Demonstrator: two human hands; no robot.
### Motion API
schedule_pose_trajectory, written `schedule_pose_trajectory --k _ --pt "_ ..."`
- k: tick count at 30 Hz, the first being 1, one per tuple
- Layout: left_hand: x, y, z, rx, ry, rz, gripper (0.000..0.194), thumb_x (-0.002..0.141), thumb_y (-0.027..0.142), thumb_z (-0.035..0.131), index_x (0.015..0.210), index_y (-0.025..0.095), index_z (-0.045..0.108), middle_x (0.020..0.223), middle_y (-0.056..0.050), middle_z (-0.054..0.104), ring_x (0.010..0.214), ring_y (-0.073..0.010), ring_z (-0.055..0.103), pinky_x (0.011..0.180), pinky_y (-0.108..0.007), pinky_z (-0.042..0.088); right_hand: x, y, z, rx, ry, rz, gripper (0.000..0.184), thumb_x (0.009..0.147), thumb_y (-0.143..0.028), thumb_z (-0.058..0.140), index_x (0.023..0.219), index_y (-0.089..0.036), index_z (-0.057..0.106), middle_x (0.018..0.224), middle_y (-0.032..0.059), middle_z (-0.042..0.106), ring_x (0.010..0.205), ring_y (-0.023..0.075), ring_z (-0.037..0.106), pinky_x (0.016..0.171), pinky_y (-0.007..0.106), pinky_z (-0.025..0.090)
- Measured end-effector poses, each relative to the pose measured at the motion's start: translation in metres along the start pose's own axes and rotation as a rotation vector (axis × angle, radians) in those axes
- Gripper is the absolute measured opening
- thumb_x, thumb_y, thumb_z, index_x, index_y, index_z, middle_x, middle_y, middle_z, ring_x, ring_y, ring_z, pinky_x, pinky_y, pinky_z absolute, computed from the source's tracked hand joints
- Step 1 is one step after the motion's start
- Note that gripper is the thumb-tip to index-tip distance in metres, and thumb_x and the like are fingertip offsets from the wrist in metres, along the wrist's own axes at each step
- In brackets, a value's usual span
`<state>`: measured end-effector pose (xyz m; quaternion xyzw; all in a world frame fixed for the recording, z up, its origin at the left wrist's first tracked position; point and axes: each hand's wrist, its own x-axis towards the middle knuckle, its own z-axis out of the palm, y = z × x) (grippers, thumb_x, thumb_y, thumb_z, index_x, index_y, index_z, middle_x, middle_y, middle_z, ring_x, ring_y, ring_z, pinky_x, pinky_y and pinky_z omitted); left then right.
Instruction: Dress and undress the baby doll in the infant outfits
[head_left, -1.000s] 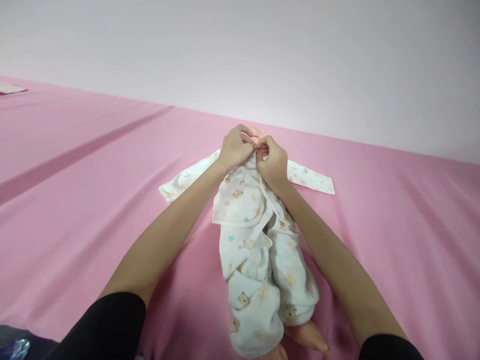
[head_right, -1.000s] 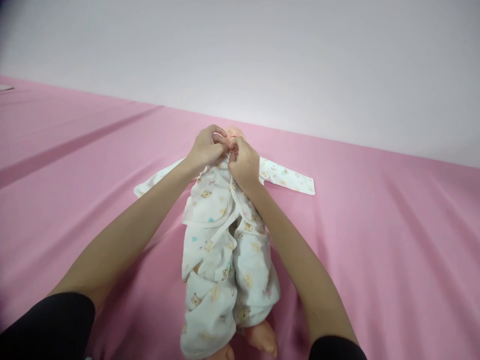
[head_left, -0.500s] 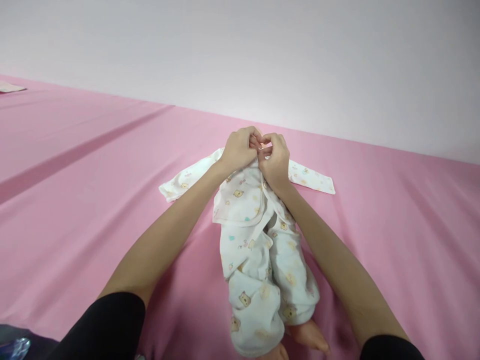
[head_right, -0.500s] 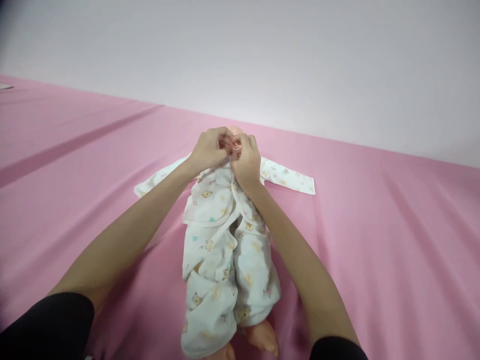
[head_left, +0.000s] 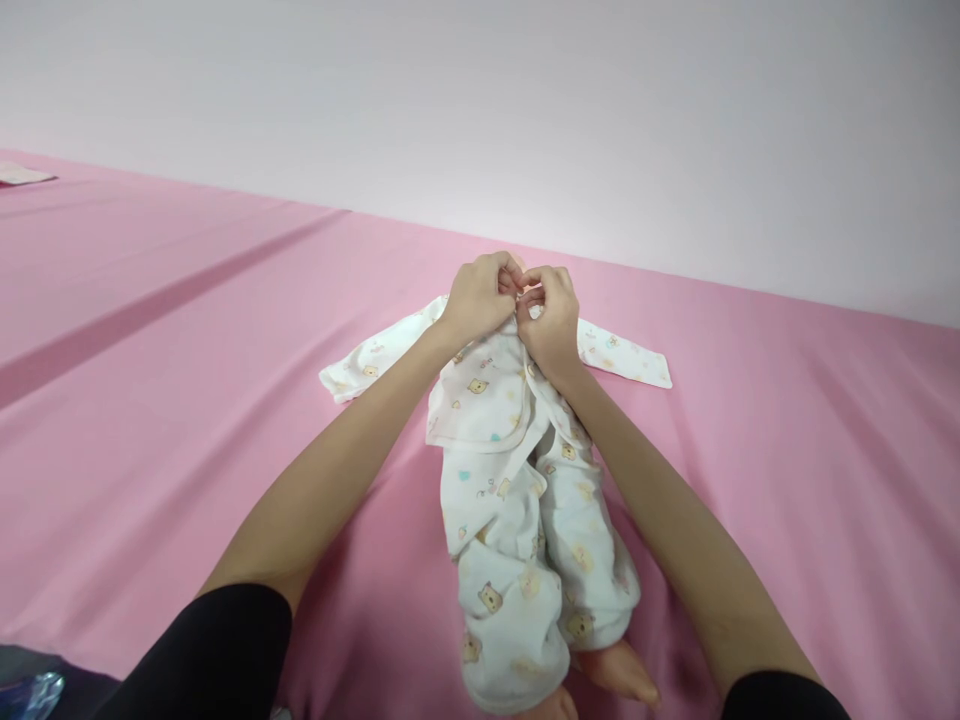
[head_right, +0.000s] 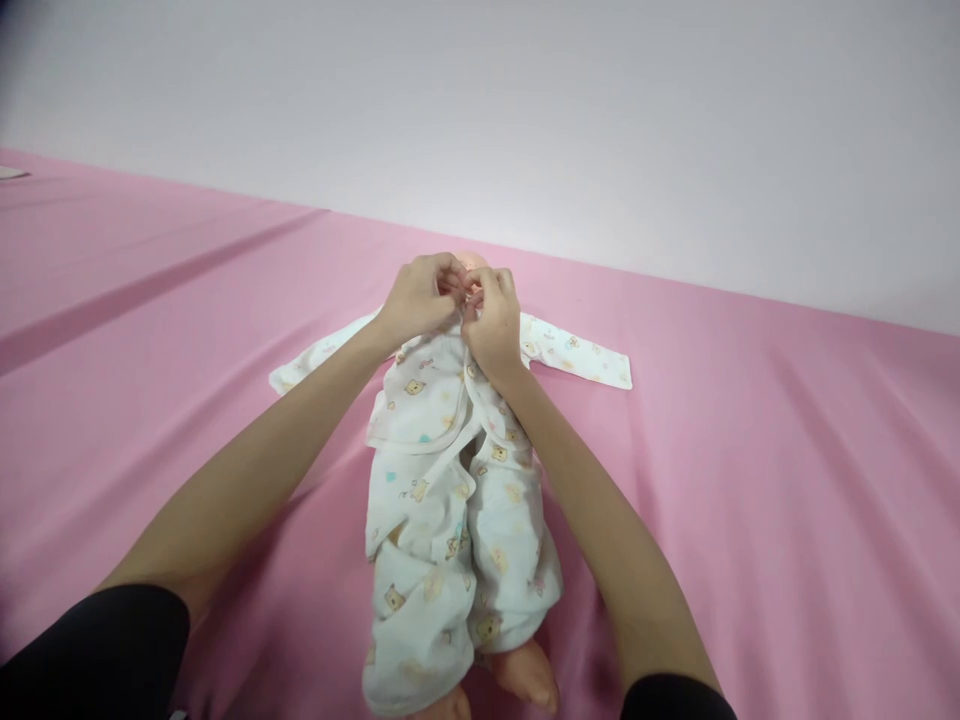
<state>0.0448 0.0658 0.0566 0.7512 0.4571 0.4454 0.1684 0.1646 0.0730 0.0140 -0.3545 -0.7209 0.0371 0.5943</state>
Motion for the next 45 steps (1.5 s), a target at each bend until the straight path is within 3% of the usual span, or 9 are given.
schedule_pose_trajectory --k 5,10,17,23,29,33,39,45 --pt "0.000 0.000 -0.001 -0.020 -0.033 0.057 0.027 0.058 0.003 0.043 0.078 0.013 0.058 0.072 0.000 0.065 0.066 -0.0130 0.059 0.066 -0.025 0.047 -0.001 0.000 0.000 0.003 0.009 0.004 0.015 0.076 -0.009 0.045 0.083 -0.022 0.047 0.089 -0.0001 0.048 0.061 0.0071 0.052 0.063 0.025 0.049" --pt "0.000 0.002 -0.001 0.034 0.018 0.105 0.025 0.061 0.003 0.044 0.079 0.013 0.058 0.069 0.000 0.063 0.065 -0.0129 0.058 0.066 -0.025 0.045 -0.001 0.001 0.000 -0.011 -0.002 0.031 0.012 0.077 -0.011 0.047 0.083 -0.022 0.047 0.088 0.0005 0.051 0.065 0.0099 0.054 0.066 0.028 0.049" --pt "-0.003 0.004 0.001 0.113 0.012 0.203 0.028 0.063 0.005 0.046 0.087 0.016 0.057 0.078 -0.001 0.062 0.070 -0.0142 0.056 0.065 -0.026 0.043 0.000 -0.008 -0.003 0.026 -0.043 0.108 0.004 0.081 -0.021 0.048 0.085 -0.022 0.049 0.084 -0.0002 0.057 0.070 0.0122 0.057 0.067 0.028 0.046" --pt "-0.005 0.009 0.001 0.130 -0.004 0.220 0.034 0.065 0.003 0.046 0.093 0.018 0.057 0.085 -0.003 0.060 0.080 -0.0158 0.056 0.072 -0.027 0.044 -0.001 -0.012 -0.004 0.102 -0.038 0.165 0.011 0.083 -0.032 0.050 0.090 -0.023 0.050 0.082 -0.0013 0.062 0.069 0.0110 0.060 0.064 0.025 0.047" --pt "-0.003 0.007 -0.001 0.139 0.003 0.226 0.038 0.065 0.002 0.043 0.096 0.018 0.058 0.085 -0.003 0.060 0.078 -0.0146 0.056 0.072 -0.025 0.044 -0.002 -0.013 -0.005 0.111 -0.030 0.212 0.014 0.083 -0.031 0.050 0.094 -0.024 0.049 0.085 0.0000 0.064 0.074 0.0124 0.063 0.067 0.026 0.048" --pt "0.000 0.006 -0.005 0.100 -0.002 0.192 0.041 0.065 0.004 0.044 0.100 0.019 0.058 0.089 -0.002 0.060 0.072 -0.0122 0.056 0.069 -0.023 0.045 -0.002 -0.007 -0.006 0.121 -0.012 0.297 0.019 0.078 -0.030 0.056 0.094 -0.023 0.049 0.083 0.0000 0.065 0.071 0.0129 0.063 0.065 0.027 0.048" --pt "0.006 -0.006 -0.012 0.001 0.005 0.030 0.035 0.065 0.008 0.050 0.097 0.017 0.060 0.090 -0.003 0.063 0.069 -0.0116 0.059 0.065 -0.022 0.048 0.001 -0.001 -0.006 0.175 0.011 0.405 0.013 0.068 -0.024 0.066 0.074 -0.016 0.058 0.072 0.0005 0.063 0.063 0.0128 0.060 0.065 0.028 0.049" --pt "0.004 -0.010 -0.017 0.007 -0.244 -0.131 0.013 0.073 0.020 0.053 0.075 0.016 0.065 0.061 -0.003 0.062 0.055 -0.0149 0.059 0.056 -0.027 0.047 0.001 -0.001 -0.005 0.181 0.034 0.398 0.010 0.069 -0.025 0.064 0.073 -0.017 0.059 0.070 0.0008 0.064 0.064 0.0135 0.060 0.066 0.029 0.051"
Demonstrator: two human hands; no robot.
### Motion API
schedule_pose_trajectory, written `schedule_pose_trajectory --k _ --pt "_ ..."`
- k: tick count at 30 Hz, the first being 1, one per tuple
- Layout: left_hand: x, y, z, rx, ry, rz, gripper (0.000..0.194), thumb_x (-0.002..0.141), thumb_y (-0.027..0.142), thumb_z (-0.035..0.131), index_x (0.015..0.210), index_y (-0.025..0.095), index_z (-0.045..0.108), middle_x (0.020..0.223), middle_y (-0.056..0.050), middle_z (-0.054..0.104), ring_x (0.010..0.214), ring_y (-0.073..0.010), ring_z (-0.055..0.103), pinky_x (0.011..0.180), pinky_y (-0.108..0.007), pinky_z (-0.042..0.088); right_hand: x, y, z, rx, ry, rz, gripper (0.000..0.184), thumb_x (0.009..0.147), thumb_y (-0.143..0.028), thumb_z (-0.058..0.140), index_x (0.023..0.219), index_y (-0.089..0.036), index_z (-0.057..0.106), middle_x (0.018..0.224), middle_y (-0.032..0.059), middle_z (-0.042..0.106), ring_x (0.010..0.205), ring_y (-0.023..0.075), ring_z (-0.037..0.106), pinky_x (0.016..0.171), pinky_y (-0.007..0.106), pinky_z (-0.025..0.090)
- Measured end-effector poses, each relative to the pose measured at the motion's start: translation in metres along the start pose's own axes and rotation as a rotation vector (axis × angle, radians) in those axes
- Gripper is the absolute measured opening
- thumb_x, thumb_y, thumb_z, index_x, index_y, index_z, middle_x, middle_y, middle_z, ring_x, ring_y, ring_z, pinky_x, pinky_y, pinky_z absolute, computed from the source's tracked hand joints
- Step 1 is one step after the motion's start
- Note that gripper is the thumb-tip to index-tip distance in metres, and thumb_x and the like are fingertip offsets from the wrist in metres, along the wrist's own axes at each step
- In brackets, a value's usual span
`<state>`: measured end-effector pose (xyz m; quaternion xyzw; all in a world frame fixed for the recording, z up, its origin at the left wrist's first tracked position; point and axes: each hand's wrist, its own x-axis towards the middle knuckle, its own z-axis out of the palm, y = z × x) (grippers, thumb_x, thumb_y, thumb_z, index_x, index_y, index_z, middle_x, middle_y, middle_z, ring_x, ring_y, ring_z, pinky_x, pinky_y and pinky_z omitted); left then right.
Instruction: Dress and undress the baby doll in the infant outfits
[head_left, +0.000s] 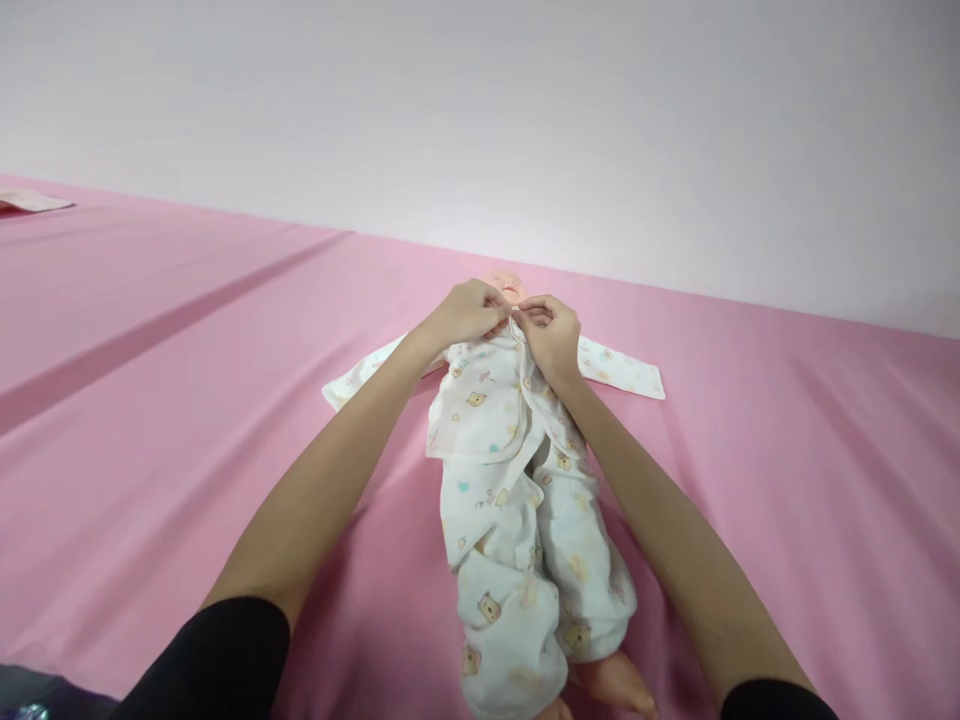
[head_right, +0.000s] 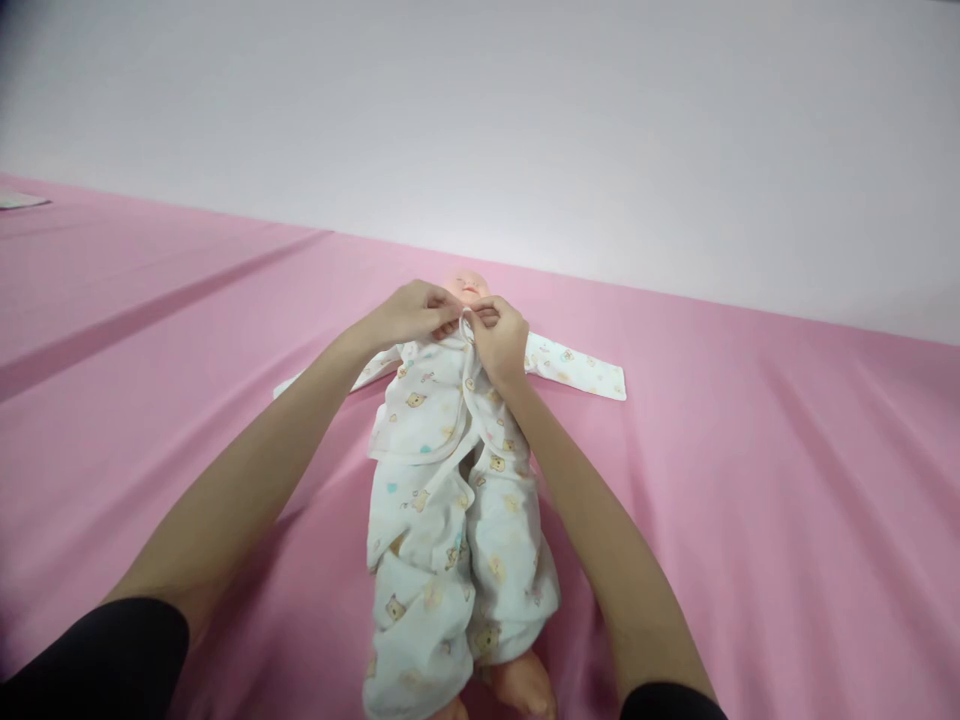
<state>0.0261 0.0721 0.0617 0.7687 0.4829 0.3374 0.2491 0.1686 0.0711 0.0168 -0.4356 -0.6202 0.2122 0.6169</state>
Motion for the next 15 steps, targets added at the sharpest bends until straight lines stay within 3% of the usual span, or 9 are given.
schedule_pose_trajectory --k 9,15 --pt "-0.004 0.005 -0.003 0.061 -0.047 0.040 0.030 0.067 0.012 0.046 0.085 0.020 0.068 0.059 0.001 0.061 0.054 -0.0134 0.056 0.053 -0.023 0.043 -0.001 0.001 0.002 0.036 0.027 0.000 0.010 0.072 -0.018 0.054 0.081 -0.017 0.057 0.074 0.0013 0.063 0.068 0.0133 0.061 0.066 0.027 0.052" --pt "-0.005 0.002 0.018 0.136 0.137 0.064 0.018 0.072 0.023 0.054 0.086 0.019 0.064 0.069 0.000 0.066 0.065 -0.0148 0.060 0.061 -0.023 0.043 -0.004 0.000 0.003 -0.043 0.055 -0.071 0.022 0.069 -0.009 0.044 0.085 -0.018 0.055 0.080 0.0028 0.064 0.070 0.0145 0.062 0.069 0.028 0.051"
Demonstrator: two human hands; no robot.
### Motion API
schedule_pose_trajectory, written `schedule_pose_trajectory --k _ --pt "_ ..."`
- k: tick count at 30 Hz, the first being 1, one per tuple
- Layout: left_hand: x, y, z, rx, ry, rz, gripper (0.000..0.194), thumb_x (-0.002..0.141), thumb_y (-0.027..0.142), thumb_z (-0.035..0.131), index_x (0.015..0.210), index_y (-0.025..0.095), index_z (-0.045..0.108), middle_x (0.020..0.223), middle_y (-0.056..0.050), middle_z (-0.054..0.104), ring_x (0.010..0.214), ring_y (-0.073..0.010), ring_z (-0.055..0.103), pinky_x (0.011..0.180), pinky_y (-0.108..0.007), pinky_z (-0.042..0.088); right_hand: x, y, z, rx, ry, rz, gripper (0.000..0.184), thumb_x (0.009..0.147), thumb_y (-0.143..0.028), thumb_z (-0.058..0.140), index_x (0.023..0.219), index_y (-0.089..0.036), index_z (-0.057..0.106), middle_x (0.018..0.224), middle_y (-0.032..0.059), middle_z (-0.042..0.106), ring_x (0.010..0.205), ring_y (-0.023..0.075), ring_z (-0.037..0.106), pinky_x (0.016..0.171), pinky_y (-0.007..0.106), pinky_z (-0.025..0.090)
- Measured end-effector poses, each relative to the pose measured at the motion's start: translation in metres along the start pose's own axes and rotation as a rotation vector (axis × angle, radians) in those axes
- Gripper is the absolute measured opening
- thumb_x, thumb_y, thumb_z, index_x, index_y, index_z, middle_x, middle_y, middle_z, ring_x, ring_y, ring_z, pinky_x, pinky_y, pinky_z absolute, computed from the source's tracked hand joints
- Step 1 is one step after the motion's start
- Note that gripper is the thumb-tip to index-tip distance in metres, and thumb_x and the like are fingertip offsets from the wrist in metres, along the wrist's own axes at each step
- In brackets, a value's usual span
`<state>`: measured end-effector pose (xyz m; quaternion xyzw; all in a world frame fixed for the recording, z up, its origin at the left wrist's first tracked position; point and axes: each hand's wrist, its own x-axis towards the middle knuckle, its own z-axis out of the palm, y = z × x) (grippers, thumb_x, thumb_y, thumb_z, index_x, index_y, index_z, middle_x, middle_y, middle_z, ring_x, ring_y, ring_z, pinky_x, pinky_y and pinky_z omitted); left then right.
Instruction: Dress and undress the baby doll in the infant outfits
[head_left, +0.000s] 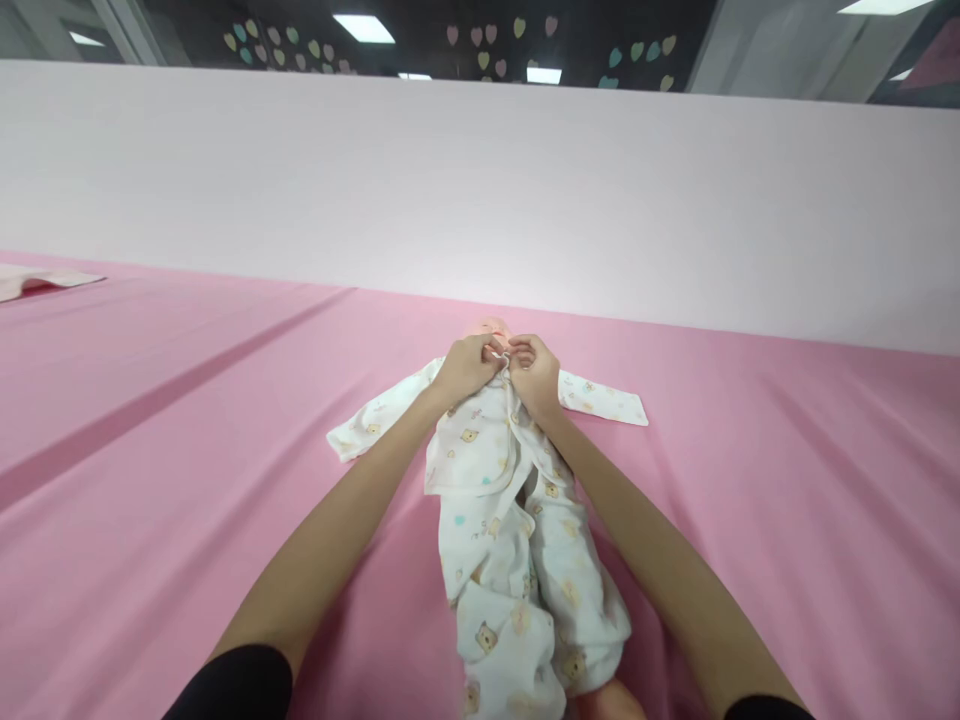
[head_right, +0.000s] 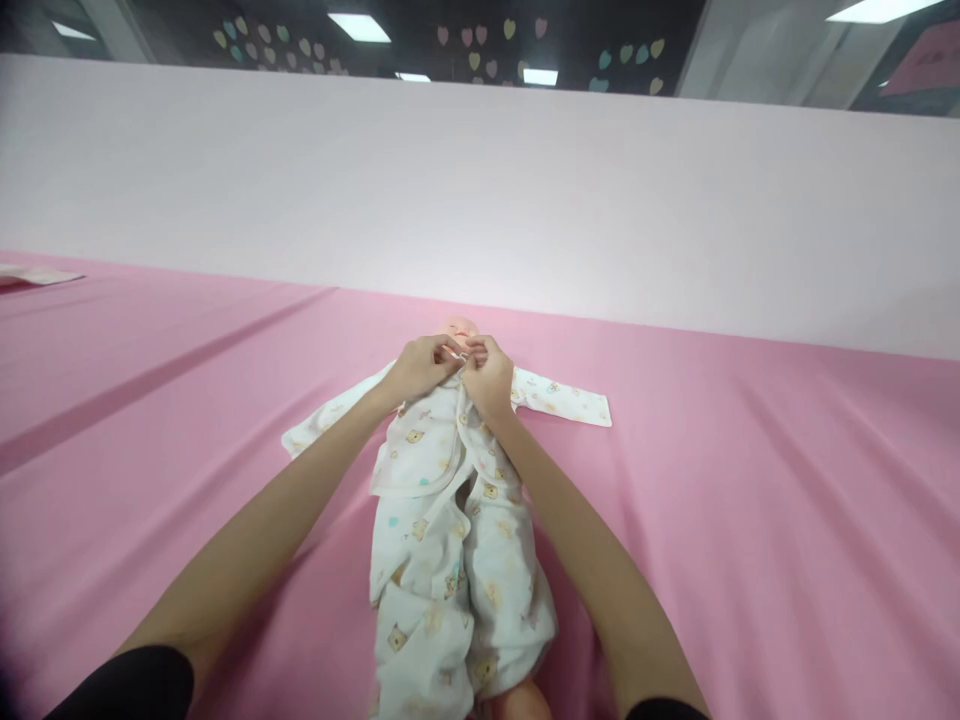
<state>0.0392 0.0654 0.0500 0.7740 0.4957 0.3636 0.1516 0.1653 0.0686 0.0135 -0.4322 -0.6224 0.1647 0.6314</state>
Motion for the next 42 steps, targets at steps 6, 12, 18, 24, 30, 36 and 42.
schedule_pose_trajectory --k 6,12,18,24,30,36,42 --pt "-0.007 0.001 0.022 0.091 0.125 -0.131 0.019 0.075 0.034 0.057 0.090 0.024 0.062 0.078 0.001 0.069 0.076 -0.0170 0.063 0.062 -0.024 0.040 -0.007 -0.001 0.001 -0.108 0.010 -0.037 0.027 0.070 -0.005 0.039 0.087 -0.018 0.055 0.085 0.0039 0.065 0.075 0.0158 0.062 0.076 0.030 0.049" --pt "-0.011 0.004 0.020 0.146 0.122 -0.171 0.023 0.077 0.040 0.055 0.090 0.024 0.064 0.071 0.001 0.066 0.072 -0.0167 0.062 0.057 -0.024 0.036 -0.009 0.000 0.001 -0.066 0.007 0.042 0.017 0.074 -0.012 0.048 0.088 -0.020 0.052 0.084 0.0025 0.064 0.075 0.0152 0.062 0.076 0.030 0.050" --pt "-0.010 0.001 0.021 0.205 0.085 -0.179 0.022 0.079 0.037 0.053 0.092 0.026 0.066 0.074 0.000 0.066 0.074 -0.0180 0.061 0.060 -0.024 0.038 -0.008 0.003 0.000 -0.079 0.022 0.158 0.017 0.075 -0.009 0.046 0.086 -0.020 0.051 0.085 0.0024 0.064 0.076 0.0137 0.062 0.077 0.029 0.049" --pt "-0.020 0.000 0.019 0.216 0.091 -0.175 0.026 0.082 0.033 0.047 0.099 0.027 0.066 0.088 -0.004 0.069 0.086 -0.0222 0.062 0.070 -0.028 0.042 -0.006 -0.004 0.002 -0.158 -0.033 0.141 0.033 0.065 0.001 0.047 0.089 -0.021 0.053 0.093 0.0037 0.065 0.084 0.0167 0.061 0.085 0.032 0.046" --pt "-0.033 -0.006 0.017 0.159 0.080 -0.154 0.032 0.083 0.031 0.045 0.110 0.026 0.063 0.092 -0.004 0.069 0.090 -0.0216 0.062 0.078 -0.029 0.043 -0.006 -0.010 0.012 -0.207 -0.034 0.182 0.041 0.055 0.002 0.048 0.089 -0.020 0.053 0.089 0.0027 0.064 0.085 0.0186 0.059 0.079 0.031 0.046" --pt "-0.035 -0.011 0.019 0.118 0.109 -0.144 0.031 0.084 0.029 0.046 0.110 0.024 0.063 0.095 -0.003 0.069 0.090 -0.0199 0.061 0.077 -0.027 0.043 -0.010 -0.008 0.017 -0.202 0.118 0.196 0.037 0.058 0.002 0.043 0.087 -0.019 0.054 0.084 0.0010 0.062 0.078 0.0144 0.058 0.074 0.026 0.045" --pt "-0.047 -0.007 0.021 0.118 0.181 -0.156 0.037 0.086 0.041 0.044 0.114 0.021 0.057 0.076 -0.003 0.065 0.080 -0.0217 0.062 0.071 -0.029 0.042 -0.019 -0.006 0.010 -0.256 0.357 0.223 0.026 0.069 -0.003 0.036 0.083 -0.016 0.053 0.084 0.0073 0.061 0.080 0.0170 0.056 0.077 0.029 0.043"
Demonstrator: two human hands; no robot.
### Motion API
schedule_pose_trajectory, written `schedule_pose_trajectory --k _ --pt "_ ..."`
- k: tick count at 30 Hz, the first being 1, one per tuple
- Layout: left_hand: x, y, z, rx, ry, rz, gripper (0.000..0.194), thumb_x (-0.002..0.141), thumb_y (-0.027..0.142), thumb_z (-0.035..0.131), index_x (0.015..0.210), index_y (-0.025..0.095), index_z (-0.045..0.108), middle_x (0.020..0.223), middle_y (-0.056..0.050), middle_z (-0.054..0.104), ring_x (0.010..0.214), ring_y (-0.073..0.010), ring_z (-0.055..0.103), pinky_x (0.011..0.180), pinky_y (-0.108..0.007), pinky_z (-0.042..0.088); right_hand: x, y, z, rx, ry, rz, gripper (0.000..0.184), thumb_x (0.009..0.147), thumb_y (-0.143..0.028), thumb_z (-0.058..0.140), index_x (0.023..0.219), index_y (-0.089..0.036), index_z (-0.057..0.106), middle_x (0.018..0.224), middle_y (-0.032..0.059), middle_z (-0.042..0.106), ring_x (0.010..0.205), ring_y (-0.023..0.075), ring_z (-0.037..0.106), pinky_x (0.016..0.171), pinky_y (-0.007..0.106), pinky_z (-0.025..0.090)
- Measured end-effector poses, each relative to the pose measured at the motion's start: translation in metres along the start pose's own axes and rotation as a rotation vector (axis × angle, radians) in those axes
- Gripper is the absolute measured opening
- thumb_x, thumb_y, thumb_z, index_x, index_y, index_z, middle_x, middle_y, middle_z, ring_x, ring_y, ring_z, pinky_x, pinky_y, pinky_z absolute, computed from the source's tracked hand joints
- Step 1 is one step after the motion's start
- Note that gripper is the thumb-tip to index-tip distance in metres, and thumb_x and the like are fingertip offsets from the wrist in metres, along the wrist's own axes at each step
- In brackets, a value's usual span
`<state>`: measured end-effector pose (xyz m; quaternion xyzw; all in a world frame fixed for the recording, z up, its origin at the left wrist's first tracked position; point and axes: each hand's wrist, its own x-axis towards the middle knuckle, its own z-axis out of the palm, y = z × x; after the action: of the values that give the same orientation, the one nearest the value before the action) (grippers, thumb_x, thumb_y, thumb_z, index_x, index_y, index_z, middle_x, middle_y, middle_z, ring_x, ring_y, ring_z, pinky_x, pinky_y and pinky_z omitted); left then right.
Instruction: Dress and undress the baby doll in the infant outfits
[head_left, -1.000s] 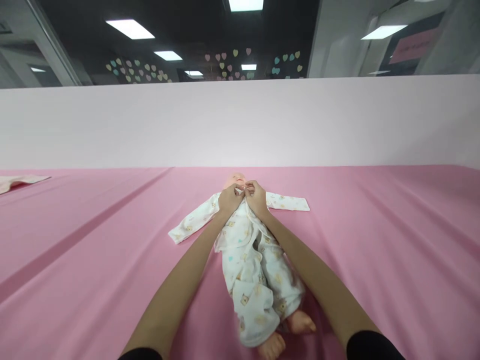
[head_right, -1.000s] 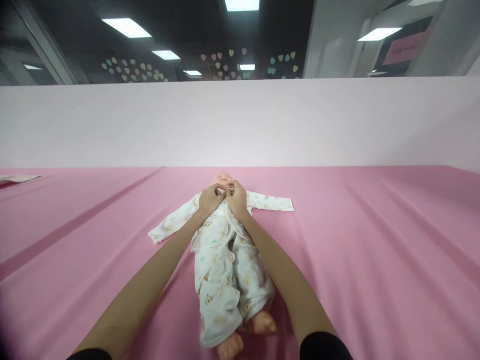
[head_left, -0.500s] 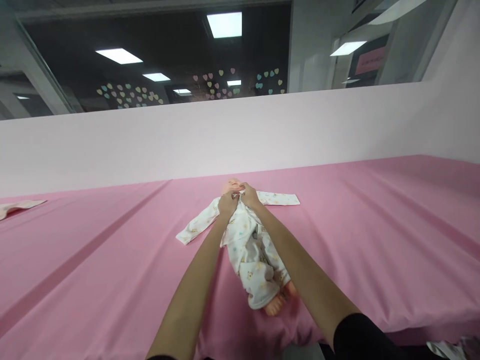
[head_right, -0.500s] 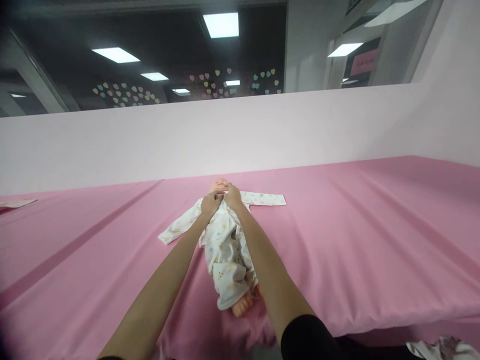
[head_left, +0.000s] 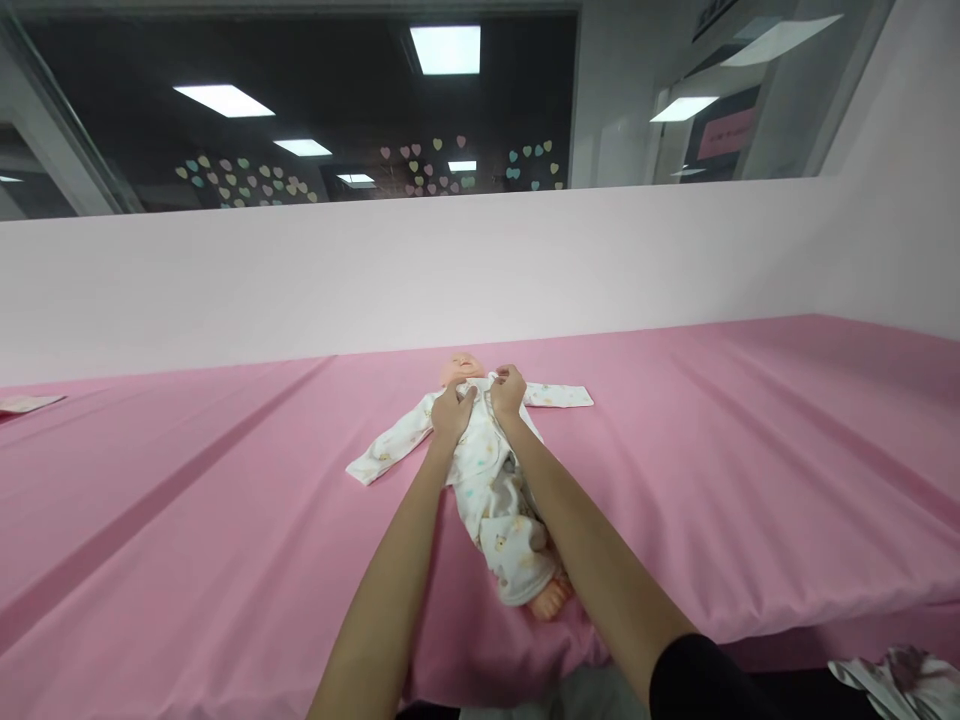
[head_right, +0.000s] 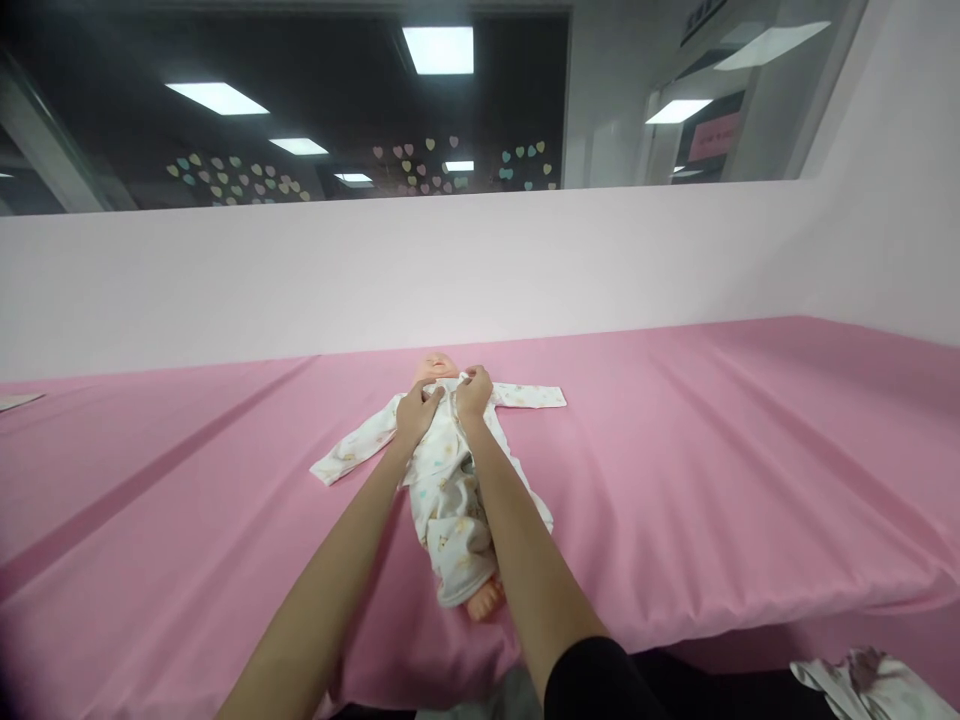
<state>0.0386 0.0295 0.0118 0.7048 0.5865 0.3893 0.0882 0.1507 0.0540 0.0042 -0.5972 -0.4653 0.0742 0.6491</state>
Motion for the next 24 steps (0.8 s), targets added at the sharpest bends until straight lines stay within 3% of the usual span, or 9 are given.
schedule_pose_trajectory --k 4,6,11,15,19,24 --pt "-0.019 0.001 -0.002 0.109 0.070 0.139 0.047 0.085 0.038 0.045 0.126 0.015 0.042 0.085 -0.008 0.063 0.086 -0.0253 0.059 0.074 -0.033 0.043 -0.011 -0.006 -0.008 -0.027 0.069 -0.006 0.021 0.072 -0.007 0.037 0.081 -0.017 0.054 0.082 0.0069 0.059 0.077 0.0181 0.053 0.076 0.030 0.041" --pt "-0.028 0.000 -0.004 0.199 0.113 0.256 0.051 0.086 0.036 0.046 0.129 0.011 0.039 0.096 -0.012 0.060 0.092 -0.0272 0.056 0.079 -0.036 0.042 -0.019 -0.009 -0.013 -0.079 0.037 -0.074 0.020 0.071 -0.007 0.039 0.077 -0.018 0.055 0.079 0.0052 0.059 0.074 0.0178 0.052 0.073 0.029 0.040" --pt "-0.042 -0.003 -0.009 0.268 0.131 0.381 0.031 0.087 0.032 0.045 0.109 0.015 0.059 0.098 -0.013 0.055 0.091 -0.0267 0.051 0.083 -0.038 0.041 -0.035 -0.009 -0.028 -0.259 -0.154 -0.348 0.019 0.072 -0.009 0.044 0.067 -0.018 0.060 0.074 0.0060 0.060 0.080 0.0201 0.052 0.076 0.031 0.041" --pt "-0.041 -0.006 -0.007 0.084 0.141 0.379 0.028 0.088 0.031 0.043 0.105 0.019 0.063 0.095 -0.010 0.056 0.091 -0.0238 0.050 0.087 -0.037 0.040 -0.038 -0.007 -0.037 -0.263 -0.231 -0.453 0.020 0.076 -0.013 0.047 0.078 -0.018 0.066 0.082 0.0061 0.063 0.086 0.0203 0.052 0.084 0.033 0.039" --pt "-0.035 -0.002 -0.004 -0.093 0.151 0.289 0.023 0.085 0.029 0.048 0.096 0.020 0.067 0.091 -0.007 0.059 0.090 -0.0222 0.052 0.088 -0.036 0.039 -0.038 -0.007 -0.041 -0.220 -0.209 -0.440 0.016 0.078 -0.017 0.049 0.080 -0.018 0.065 0.083 0.0051 0.064 0.084 0.0199 0.054 0.082 0.033 0.040" --pt "-0.029 0.006 0.000 -0.136 0.141 0.178 0.015 0.080 0.024 0.054 0.081 0.019 0.068 0.084 -0.007 0.062 0.084 -0.0222 0.054 0.083 -0.036 0.041 -0.038 -0.006 -0.041 -0.165 -0.177 -0.419 0.012 0.075 -0.016 0.051 0.077 -0.018 0.063 0.078 0.0033 0.063 0.077 0.0188 0.054 0.076 0.031 0.041"
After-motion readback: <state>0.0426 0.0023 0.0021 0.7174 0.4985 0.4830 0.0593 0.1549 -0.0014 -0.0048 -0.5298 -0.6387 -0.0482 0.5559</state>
